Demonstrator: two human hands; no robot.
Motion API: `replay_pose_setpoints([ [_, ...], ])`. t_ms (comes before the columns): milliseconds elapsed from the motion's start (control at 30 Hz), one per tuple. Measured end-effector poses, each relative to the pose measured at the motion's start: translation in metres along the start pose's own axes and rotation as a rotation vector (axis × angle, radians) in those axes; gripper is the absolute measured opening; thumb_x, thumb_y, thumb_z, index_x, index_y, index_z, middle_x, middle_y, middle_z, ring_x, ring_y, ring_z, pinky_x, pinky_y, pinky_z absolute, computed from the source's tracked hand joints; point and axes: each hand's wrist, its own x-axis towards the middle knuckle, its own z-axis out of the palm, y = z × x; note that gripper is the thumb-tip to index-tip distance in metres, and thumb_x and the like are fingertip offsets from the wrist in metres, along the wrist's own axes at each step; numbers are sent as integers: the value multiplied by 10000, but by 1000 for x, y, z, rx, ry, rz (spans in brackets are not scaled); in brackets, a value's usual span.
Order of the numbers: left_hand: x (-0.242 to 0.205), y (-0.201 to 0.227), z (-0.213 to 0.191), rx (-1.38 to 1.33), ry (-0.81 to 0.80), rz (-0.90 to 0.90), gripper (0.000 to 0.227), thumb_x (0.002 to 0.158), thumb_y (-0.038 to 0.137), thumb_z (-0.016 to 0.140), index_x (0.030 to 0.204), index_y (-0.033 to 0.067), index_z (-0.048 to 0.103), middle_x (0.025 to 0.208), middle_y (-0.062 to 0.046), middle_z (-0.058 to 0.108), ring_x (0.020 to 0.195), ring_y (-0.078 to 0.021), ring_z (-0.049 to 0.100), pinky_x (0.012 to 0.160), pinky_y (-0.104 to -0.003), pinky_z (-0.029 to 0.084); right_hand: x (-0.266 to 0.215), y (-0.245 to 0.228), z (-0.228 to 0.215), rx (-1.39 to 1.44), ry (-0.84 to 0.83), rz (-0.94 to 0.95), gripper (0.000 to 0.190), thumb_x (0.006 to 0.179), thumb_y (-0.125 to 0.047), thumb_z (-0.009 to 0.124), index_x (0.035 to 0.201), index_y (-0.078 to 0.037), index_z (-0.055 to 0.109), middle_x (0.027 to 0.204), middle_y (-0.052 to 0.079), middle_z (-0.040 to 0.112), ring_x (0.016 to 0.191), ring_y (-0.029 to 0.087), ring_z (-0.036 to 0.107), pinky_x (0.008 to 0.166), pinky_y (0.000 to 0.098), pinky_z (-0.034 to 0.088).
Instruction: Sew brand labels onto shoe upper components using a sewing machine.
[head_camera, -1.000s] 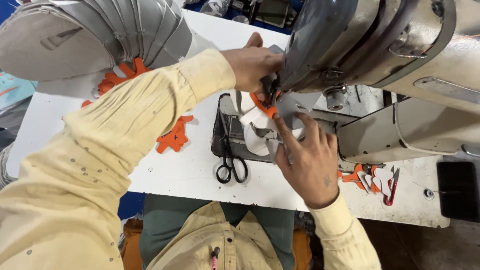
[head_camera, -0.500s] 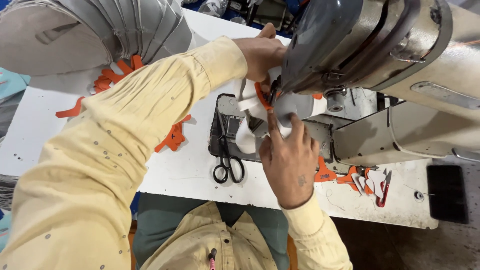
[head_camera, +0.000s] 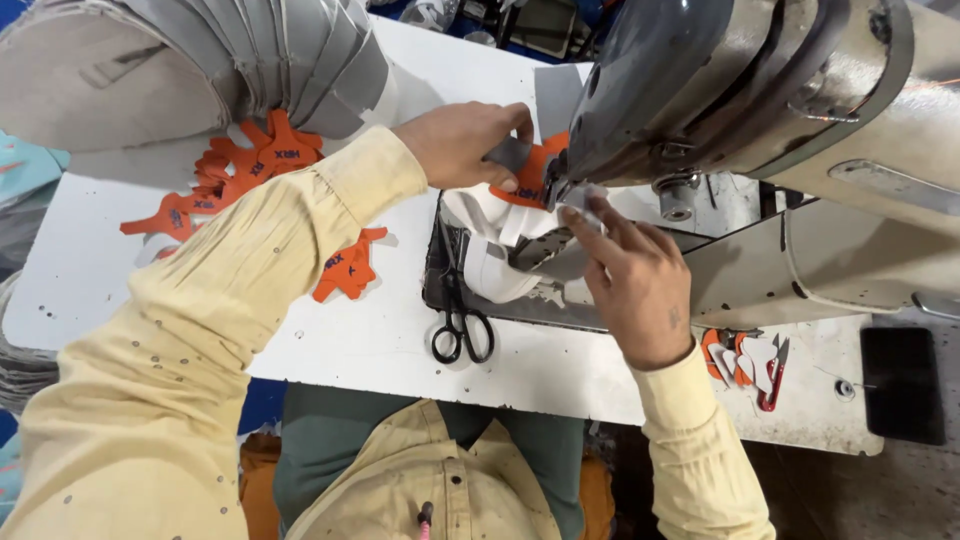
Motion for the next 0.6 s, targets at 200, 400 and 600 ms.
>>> replay_pose_setpoints([
  [200,-12,5,5,-5,72,-74,569,846,333,811,1253,50,530,1115,-198,690,1063,-399,649,862,-488,498,1,8,5,63,-28,24,571,817,33,646,1317,-233,717,1363,46,698,904,280,694,938,401,549],
  [400,-6,-8,7,-7,63,-34,611,846,350,819,1295,47,537,1125,-209,697,1066,-407,657,879,-487,502,-7,1,13,13,3,57,632,802,60,633,1354,-239,710,1384,59,685,964,287,687,942,396,542],
  [600,8,-23,11,-25,46,38,624,789,329,830,1290,53,583,1124,-197,710,1069,-405,661,896,-472,504,-11,-7,15,-37,52,8,617,840,64,623,1403,-183,661,1399,111,660,1071,301,701,966,400,526],
])
